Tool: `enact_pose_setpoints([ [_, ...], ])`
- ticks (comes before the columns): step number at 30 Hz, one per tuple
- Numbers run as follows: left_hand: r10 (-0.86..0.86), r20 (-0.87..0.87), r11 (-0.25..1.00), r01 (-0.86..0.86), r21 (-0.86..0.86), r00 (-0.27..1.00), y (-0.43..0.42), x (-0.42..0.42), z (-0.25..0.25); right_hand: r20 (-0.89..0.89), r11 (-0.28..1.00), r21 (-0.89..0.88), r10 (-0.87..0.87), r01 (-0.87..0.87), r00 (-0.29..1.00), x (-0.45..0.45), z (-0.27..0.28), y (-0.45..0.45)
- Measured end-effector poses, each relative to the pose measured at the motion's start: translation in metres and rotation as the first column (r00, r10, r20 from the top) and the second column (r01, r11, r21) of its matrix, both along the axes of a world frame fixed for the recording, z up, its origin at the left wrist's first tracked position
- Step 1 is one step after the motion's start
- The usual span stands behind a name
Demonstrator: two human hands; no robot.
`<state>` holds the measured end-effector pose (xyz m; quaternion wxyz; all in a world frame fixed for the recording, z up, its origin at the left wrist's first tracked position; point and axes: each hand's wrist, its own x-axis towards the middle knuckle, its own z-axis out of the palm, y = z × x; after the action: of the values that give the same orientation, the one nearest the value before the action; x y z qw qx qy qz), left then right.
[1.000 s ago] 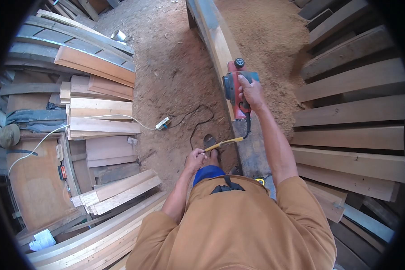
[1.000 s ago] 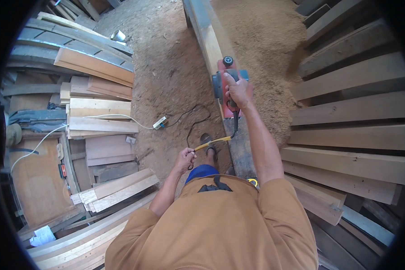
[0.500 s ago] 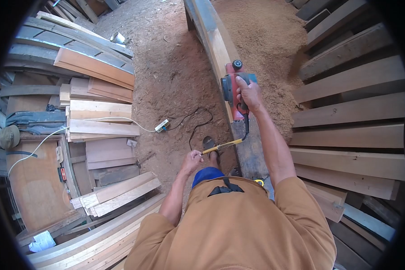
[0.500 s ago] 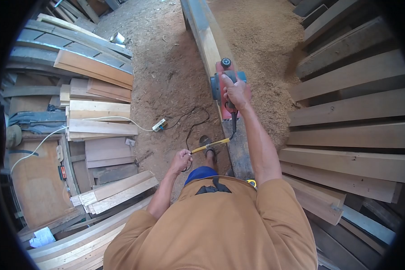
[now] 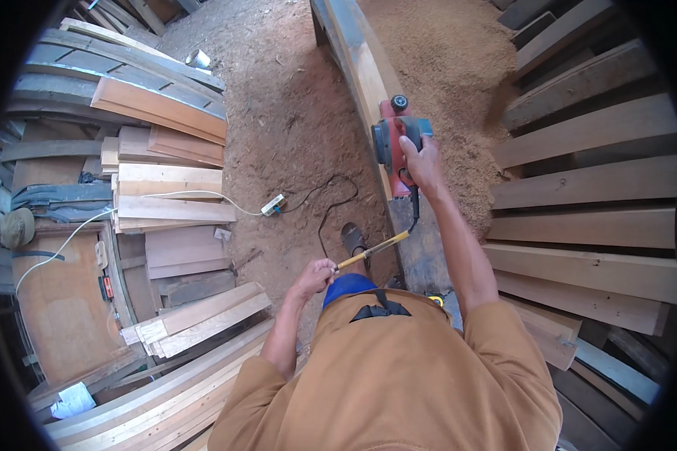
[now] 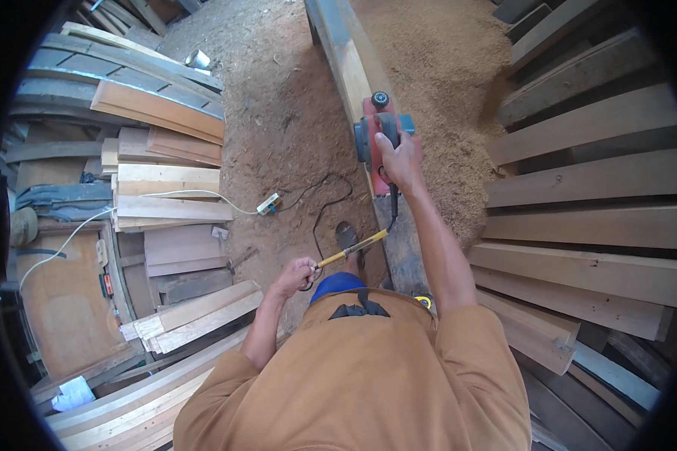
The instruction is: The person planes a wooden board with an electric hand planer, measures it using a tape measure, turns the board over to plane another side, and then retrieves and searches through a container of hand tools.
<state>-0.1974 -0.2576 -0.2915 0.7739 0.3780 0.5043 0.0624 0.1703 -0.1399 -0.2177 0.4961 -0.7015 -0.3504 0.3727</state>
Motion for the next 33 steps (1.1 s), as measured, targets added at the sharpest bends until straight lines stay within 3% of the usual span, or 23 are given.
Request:
enact_pose_setpoints([
  [3, -0.005, 0.09, 0.998, 0.012, -0.068, 0.996, 0.0, -0.007, 0.011, 0.097, 0.997, 0.048, -0.06, 0.055, 0.993, -0.006, 0.014, -0.025],
  [5, -0.042, 0.144, 0.996, 0.054, -0.076, 0.989, 0.0, -0.01, 0.013, 0.08, 0.983, 0.084, -0.172, 0.165, 0.982, -0.004, -0.007, -0.043],
  [8, -0.048, 0.186, 0.994, 0.065, -0.084, 0.981, -0.002, -0.013, 0.018, 0.18, 0.978, -0.007, -0.202, 0.206, 0.963, 0.009, -0.019, -0.088],
  [11, -0.028, 0.232, 0.994, 0.053, -0.1, 0.972, -0.006, -0.013, 0.026, 0.01, 0.969, -0.193, -0.158, 0.157, 0.987, 0.022, -0.065, -0.143],
  [13, -0.019, 0.256, 0.993, 0.049, -0.111, 0.966, -0.008, -0.013, 0.03, -0.443, 0.934, -0.297, 0.052, -0.201, 0.895, 0.017, -0.039, -0.175],
  [15, -0.033, 0.275, 0.991, 0.067, -0.116, 0.961, -0.01, -0.013, 0.032, -0.576, 0.879, -0.227, 0.225, -0.419, 0.785, -0.003, -0.02, -0.193],
  [18, -0.072, 0.296, 0.987, 0.112, -0.118, 0.952, -0.012, -0.01, 0.034, -0.712, 0.851, -0.23, 0.184, -0.472, 0.678, -0.037, -0.012, -0.204],
  [21, -0.078, 0.299, 0.984, 0.122, -0.132, 0.951, -0.015, -0.009, 0.036, -0.797, 0.919, -0.239, -0.002, -0.313, 0.603, -0.063, -0.032, -0.203],
  [33, -0.118, 0.226, 0.981, 0.149, -0.125, 0.967, -0.021, -0.008, 0.028, -0.689, 0.937, -0.199, 0.074, -0.287, 0.721, -0.068, -0.049, -0.198],
])
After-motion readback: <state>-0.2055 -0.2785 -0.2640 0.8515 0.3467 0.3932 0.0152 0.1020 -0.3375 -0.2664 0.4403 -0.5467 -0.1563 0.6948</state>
